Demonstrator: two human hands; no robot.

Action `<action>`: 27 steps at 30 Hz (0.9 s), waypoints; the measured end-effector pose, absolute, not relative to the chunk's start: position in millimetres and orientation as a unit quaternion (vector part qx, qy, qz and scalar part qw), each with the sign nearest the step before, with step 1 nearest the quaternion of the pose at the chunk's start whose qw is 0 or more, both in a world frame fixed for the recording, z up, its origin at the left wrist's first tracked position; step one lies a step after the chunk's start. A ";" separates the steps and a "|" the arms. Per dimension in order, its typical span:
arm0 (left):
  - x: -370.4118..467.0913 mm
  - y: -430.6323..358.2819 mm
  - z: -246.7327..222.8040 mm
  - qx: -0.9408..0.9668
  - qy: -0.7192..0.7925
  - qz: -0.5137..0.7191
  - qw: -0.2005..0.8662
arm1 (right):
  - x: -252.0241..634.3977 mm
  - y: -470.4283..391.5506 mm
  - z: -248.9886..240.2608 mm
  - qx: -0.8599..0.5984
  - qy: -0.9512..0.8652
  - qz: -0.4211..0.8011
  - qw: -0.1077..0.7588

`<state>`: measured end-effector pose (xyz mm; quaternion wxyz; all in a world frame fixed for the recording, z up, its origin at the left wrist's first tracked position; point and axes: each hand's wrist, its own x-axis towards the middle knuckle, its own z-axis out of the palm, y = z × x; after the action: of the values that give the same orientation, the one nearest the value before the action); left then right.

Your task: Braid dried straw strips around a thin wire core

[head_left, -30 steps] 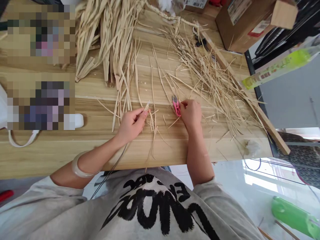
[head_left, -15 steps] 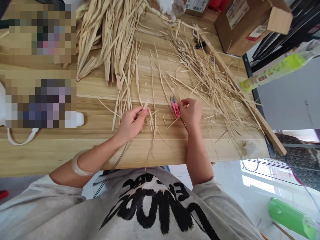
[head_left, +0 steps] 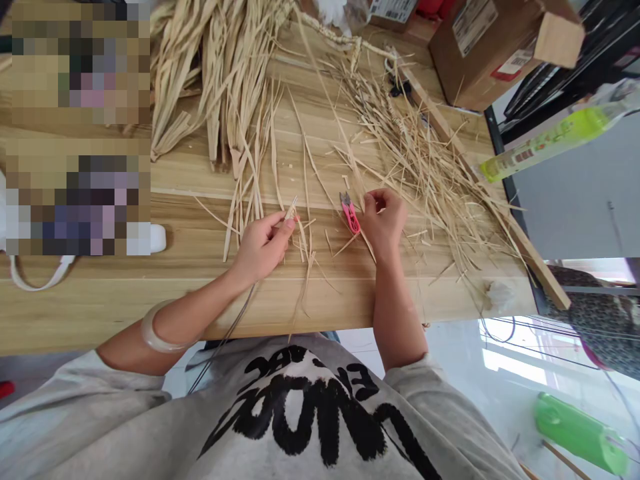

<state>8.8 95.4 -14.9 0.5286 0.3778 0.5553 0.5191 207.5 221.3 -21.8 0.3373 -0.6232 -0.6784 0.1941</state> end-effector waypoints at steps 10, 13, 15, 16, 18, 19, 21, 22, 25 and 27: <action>8.7 97.1 -5.4 0.344 0.595 0.471 0.553 | 190.8 204.6 -18.4 -0.395 -0.487 0.702 0.337; 9.7 98.7 -2.9 0.334 0.603 0.467 0.554 | 180.0 197.0 -19.3 -0.340 -0.419 0.791 0.289; 10.5 100.0 -2.8 0.328 0.603 0.469 0.556 | 173.5 191.7 -21.1 -0.315 -0.382 0.827 0.266; 10.8 100.5 -3.2 0.325 0.603 0.471 0.556 | 170.8 189.3 -22.2 -0.306 -0.367 0.840 0.257; 11.2 101.2 -4.3 0.316 0.602 0.478 0.556 | 166.9 185.2 -24.5 -0.293 -0.347 0.856 0.245; 11.2 101.3 -4.7 0.312 0.601 0.481 0.556 | 165.6 183.5 -25.5 -0.289 -0.344 0.860 0.242; 11.0 101.2 -4.8 0.307 0.600 0.488 0.555 | 163.9 180.9 -27.1 -0.284 -0.348 0.860 0.241; 10.8 101.0 -4.4 0.307 0.599 0.490 0.554 | 163.3 179.9 -27.6 -0.285 -0.356 0.857 0.241; 10.0 100.6 -2.5 0.310 0.597 0.495 0.551 | 162.0 177.1 -27.8 -0.294 -0.391 0.839 0.236; 9.3 100.7 -1.8 0.314 0.595 0.497 0.548 | 160.9 175.3 -27.1 -0.297 -0.408 0.833 0.225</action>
<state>9.3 100.7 -1.8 0.5479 0.3140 0.5954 0.4967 160.9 175.3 -27.1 0.2253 -0.2965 -0.4084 0.8334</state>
